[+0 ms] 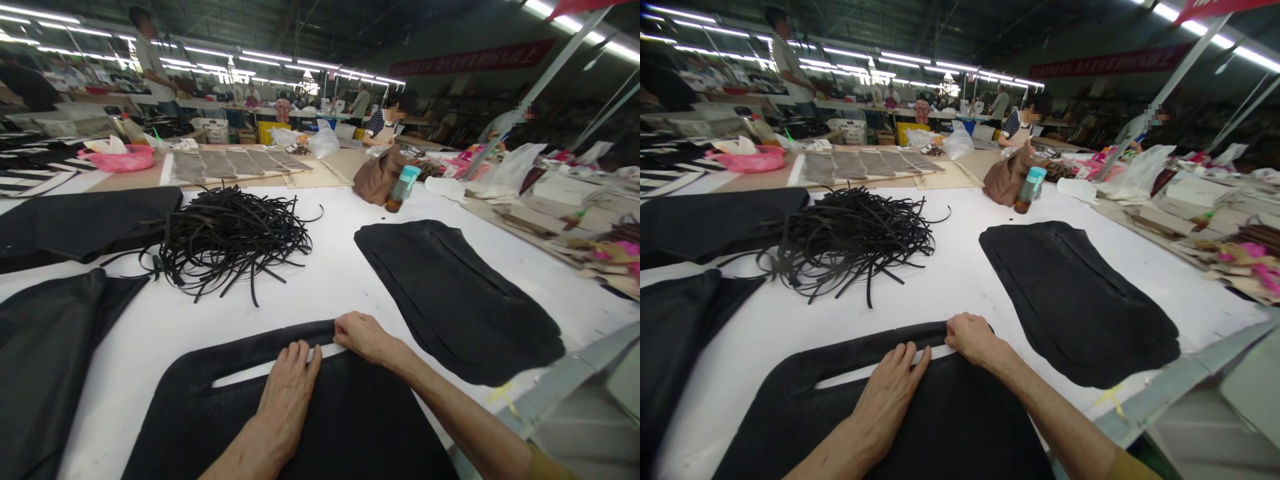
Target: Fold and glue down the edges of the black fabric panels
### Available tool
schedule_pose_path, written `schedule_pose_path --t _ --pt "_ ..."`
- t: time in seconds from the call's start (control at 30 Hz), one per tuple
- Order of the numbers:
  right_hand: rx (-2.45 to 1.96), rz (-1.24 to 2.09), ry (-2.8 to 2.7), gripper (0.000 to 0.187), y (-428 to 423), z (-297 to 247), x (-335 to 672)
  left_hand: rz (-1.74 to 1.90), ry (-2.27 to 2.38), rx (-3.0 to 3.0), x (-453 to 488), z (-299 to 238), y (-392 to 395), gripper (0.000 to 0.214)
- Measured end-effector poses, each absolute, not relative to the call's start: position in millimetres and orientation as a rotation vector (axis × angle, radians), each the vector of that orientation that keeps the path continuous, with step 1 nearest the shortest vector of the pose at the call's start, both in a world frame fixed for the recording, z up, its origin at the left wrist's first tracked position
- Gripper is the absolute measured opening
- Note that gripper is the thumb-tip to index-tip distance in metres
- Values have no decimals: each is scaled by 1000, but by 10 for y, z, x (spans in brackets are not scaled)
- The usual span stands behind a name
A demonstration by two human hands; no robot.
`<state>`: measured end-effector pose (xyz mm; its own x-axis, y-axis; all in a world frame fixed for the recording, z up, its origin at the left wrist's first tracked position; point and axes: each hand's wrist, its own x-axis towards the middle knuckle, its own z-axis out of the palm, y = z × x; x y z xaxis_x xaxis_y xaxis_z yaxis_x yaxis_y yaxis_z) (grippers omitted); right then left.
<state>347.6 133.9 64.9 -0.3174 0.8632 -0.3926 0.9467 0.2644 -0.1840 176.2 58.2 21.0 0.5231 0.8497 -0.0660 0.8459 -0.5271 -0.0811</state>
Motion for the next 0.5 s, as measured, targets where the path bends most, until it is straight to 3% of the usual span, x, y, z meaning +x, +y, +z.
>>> schedule_pose_path --t 0.5 --pt "1665 -599 2352 13 1270 572 3392 179 -1523 -2680 1678 239 502 61"
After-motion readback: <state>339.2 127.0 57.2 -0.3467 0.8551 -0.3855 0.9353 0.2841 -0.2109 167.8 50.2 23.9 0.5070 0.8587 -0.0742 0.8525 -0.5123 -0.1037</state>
